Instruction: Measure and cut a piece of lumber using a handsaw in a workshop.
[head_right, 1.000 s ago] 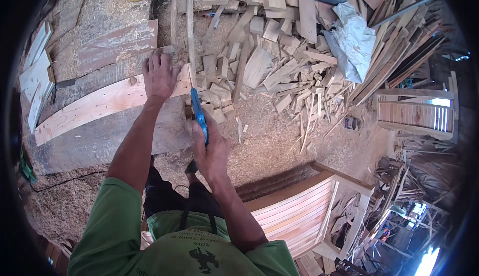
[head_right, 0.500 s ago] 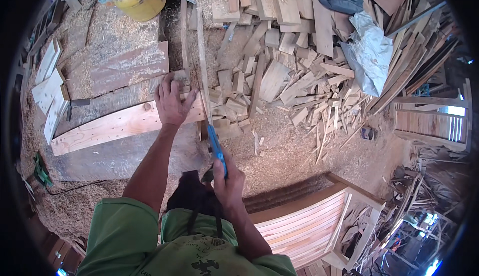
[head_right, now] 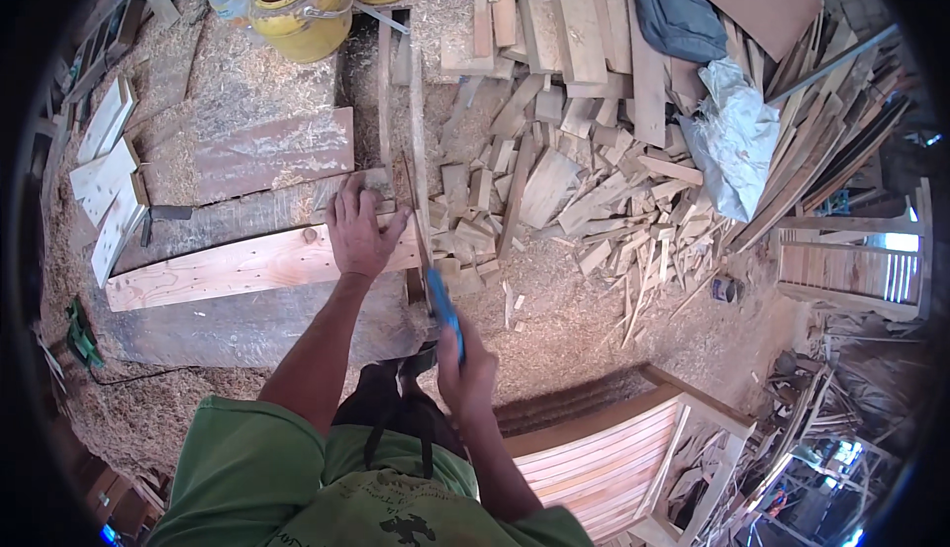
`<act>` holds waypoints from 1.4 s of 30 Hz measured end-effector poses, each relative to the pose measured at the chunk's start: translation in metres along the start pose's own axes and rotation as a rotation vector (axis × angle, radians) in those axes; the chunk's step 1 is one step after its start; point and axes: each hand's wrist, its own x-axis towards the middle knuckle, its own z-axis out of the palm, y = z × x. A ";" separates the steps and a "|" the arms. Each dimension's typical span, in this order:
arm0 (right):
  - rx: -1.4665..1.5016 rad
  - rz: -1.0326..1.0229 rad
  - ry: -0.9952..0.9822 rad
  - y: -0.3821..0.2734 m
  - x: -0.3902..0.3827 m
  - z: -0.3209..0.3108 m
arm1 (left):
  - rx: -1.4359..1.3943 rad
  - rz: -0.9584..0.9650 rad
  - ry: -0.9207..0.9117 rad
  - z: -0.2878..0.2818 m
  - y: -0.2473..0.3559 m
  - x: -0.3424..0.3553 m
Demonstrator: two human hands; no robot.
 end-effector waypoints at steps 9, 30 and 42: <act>-0.024 -0.108 0.043 -0.021 0.013 0.014 | 0.011 -0.002 -0.010 -0.004 0.004 0.001; -0.046 0.068 0.045 -0.034 -0.072 -0.028 | 0.119 -0.096 -0.084 0.001 0.010 0.000; -0.093 -0.075 0.100 -0.018 0.000 0.004 | 0.111 -0.050 -0.034 -0.001 0.011 -0.003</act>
